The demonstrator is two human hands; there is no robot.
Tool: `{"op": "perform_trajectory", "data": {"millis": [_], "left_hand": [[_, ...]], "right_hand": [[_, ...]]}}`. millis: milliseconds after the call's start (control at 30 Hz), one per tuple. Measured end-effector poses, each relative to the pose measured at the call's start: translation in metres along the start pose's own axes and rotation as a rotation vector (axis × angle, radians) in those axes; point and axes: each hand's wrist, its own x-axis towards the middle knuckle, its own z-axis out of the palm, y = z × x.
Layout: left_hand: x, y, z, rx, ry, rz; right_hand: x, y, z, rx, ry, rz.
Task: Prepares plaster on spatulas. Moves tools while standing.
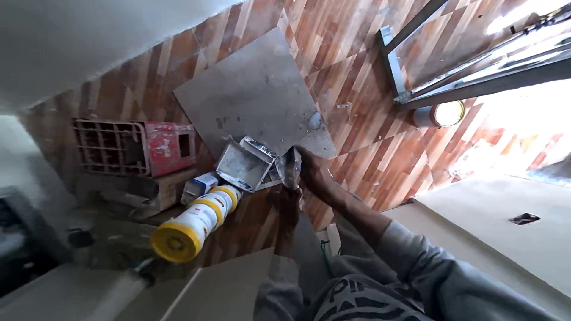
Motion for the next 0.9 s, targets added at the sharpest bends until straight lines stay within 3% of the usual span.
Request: {"op": "perform_trajectory", "data": {"millis": [133,267,367,500,633,767,900], "left_hand": [[-0.009,-0.003,-0.013,0.146,0.074,0.043],[0.002,-0.016,-0.026,-0.042,0.067,0.066],[0.001,-0.006,-0.046,0.179,0.061,0.023],[0.006,0.002,-0.050,0.319,0.075,-0.045],[-0.001,-0.005,-0.039,0.315,0.072,-0.114],[-0.009,-0.003,-0.016,0.571,0.117,-0.021],[-0.025,-0.008,-0.006,0.602,0.152,0.089]], "right_hand": [[-0.023,-0.023,0.008,0.058,-0.062,-0.151],[0.021,0.051,-0.009,0.022,-0.184,0.071],[0.023,0.078,-0.046,-0.028,-0.084,0.064],[0.005,0.070,-0.069,-0.170,0.080,0.103],[-0.041,0.049,-0.039,-0.226,-0.020,-0.058],[-0.050,0.025,0.022,-0.274,-0.210,-0.276],[0.015,0.042,0.025,-0.285,-0.234,-0.110]]}}
